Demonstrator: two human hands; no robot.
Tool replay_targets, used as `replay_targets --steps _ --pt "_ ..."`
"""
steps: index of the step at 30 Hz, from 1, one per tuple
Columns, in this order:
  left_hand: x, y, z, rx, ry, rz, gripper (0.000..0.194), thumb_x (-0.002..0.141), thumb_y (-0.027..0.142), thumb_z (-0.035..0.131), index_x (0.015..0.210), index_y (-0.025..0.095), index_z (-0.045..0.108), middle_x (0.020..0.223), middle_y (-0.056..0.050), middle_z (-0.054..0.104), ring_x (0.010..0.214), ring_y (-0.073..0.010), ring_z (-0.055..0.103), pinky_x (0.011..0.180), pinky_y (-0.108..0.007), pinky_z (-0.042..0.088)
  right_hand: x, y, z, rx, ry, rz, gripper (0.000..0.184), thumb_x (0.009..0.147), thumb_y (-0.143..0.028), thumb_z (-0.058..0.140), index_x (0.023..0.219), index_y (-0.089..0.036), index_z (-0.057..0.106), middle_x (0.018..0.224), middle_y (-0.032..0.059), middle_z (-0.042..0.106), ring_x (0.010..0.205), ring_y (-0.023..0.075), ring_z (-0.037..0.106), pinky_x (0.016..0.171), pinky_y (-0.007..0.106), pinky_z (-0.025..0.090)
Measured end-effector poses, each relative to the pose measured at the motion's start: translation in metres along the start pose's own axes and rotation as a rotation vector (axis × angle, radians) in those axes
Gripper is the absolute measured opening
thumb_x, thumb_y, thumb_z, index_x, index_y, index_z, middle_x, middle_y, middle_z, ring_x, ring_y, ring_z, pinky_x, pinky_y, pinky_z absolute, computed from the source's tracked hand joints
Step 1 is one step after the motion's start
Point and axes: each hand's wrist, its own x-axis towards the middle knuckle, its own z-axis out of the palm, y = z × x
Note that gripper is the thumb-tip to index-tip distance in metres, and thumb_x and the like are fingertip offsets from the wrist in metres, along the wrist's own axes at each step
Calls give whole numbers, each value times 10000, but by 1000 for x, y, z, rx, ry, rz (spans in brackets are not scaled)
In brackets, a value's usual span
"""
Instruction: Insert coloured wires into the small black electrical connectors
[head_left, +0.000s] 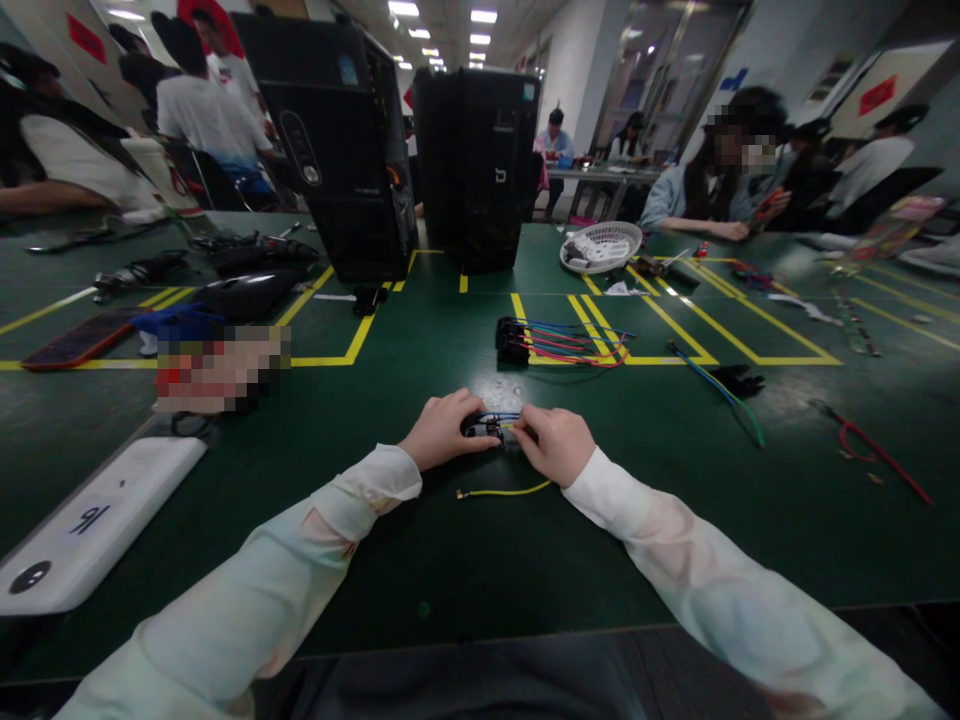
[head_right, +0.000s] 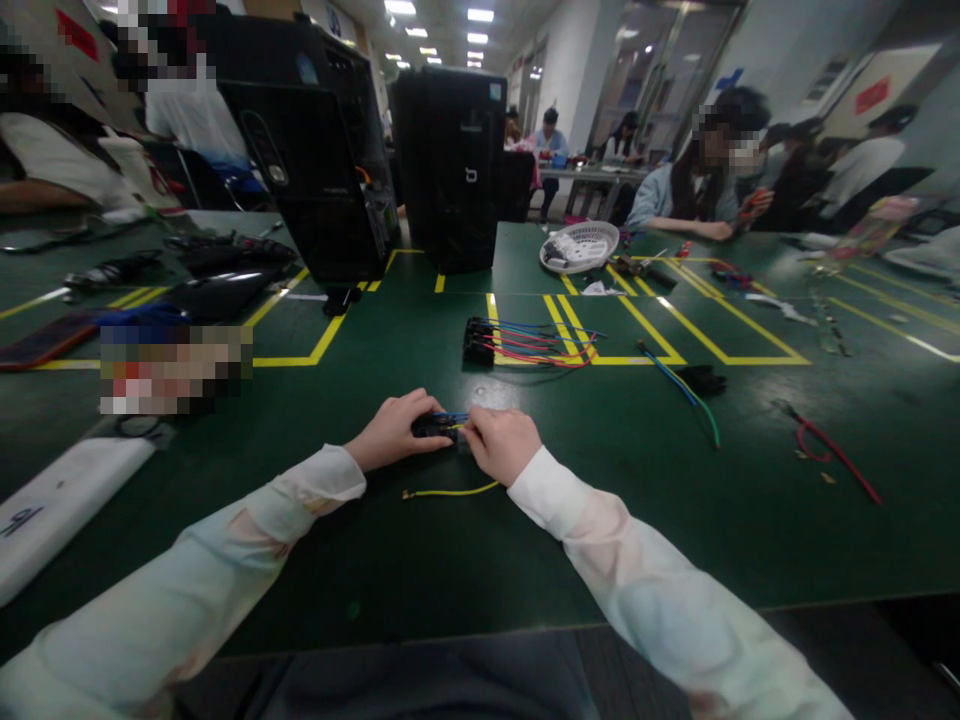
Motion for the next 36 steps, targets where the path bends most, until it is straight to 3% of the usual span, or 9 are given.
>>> replay_targets --steps 10,24,36 --pt "0 -1 2 -4 -10 2 423 714 592 546 916 220 541 924 -13 512 857 -195 502 731 -305 334 5 1 -9 -73 40 -107 209 883 -308 429 765 -182 545 719 27 624 672 135 528 613 258 254" --pt "0 1 0 -18 -4 -9 440 715 610 527 905 214 542 905 -10 512 844 -194 502 719 -307 330 0 5 3 91 11 23 187 856 -328 468 725 -203 513 728 -2 648 607 131 543 589 242 280" --pt "-1 1 -1 -5 -20 -13 441 721 611 524 914 215 540 917 -14 510 850 -197 501 738 -312 331 4 14 3 51 -52 -216 203 893 -272 391 778 -181 531 706 29 584 648 130 483 611 235 277"
